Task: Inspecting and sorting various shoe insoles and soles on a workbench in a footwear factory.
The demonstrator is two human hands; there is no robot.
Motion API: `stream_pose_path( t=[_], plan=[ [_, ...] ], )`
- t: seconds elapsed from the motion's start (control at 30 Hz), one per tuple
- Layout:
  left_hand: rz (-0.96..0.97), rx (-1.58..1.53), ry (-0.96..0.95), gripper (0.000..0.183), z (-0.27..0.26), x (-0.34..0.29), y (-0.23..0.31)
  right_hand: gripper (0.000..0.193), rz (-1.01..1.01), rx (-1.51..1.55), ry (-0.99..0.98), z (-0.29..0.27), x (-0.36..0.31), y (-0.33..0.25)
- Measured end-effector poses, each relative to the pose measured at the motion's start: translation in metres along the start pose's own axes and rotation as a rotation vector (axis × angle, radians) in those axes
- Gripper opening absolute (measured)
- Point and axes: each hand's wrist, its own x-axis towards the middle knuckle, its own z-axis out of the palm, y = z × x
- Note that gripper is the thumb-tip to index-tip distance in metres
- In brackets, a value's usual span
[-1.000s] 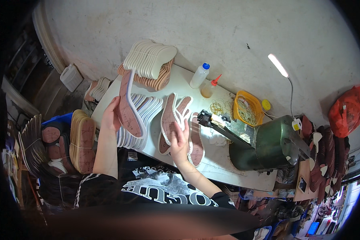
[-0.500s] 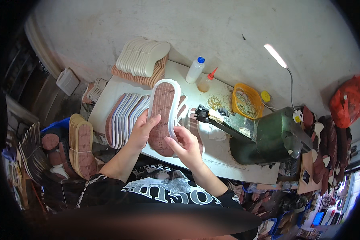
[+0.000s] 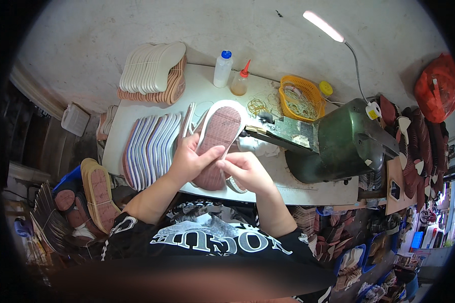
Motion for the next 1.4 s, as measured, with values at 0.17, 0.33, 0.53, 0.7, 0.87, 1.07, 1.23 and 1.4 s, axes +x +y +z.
stream_pose_path(
  t=[0.17,0.33,0.53,0.7,0.87,1.07,1.23,1.4],
  plan=[
    [0.042,0.27,0.124,0.053,-0.005,0.008,-0.032,0.021,-0.015,-0.402,0.016,-0.002,0.0,-0.016],
    [-0.138,-0.349,-0.076,0.045,0.01,0.022,0.006,0.018,-0.005,0.234,-0.114,-0.015,-0.002,0.002],
    [0.078,0.049,0.077,0.039,0.024,0.037,-0.006,0.022,0.021,0.076,-0.033,-0.028,-0.006,-0.004],
    [0.113,0.112,0.219,0.038,0.037,0.059,-0.005,0.021,-0.064,-0.046,0.279,-0.033,-0.003,0.008],
    [-0.007,-0.136,0.083,0.036,0.024,0.11,-0.011,0.027,-0.073,0.118,0.251,-0.027,-0.016,0.017],
    [0.09,0.488,0.112,0.034,0.022,0.155,-0.075,0.029,-0.086,0.319,0.383,-0.034,-0.022,0.025],
    [-0.076,0.07,0.032,0.035,0.033,0.172,-0.079,0.029,-0.102,0.394,0.381,-0.037,-0.029,0.028],
    [-0.108,0.161,0.062,0.041,0.029,0.18,-0.082,0.029,0.098,0.637,0.297,-0.012,-0.027,0.029]
  ],
)
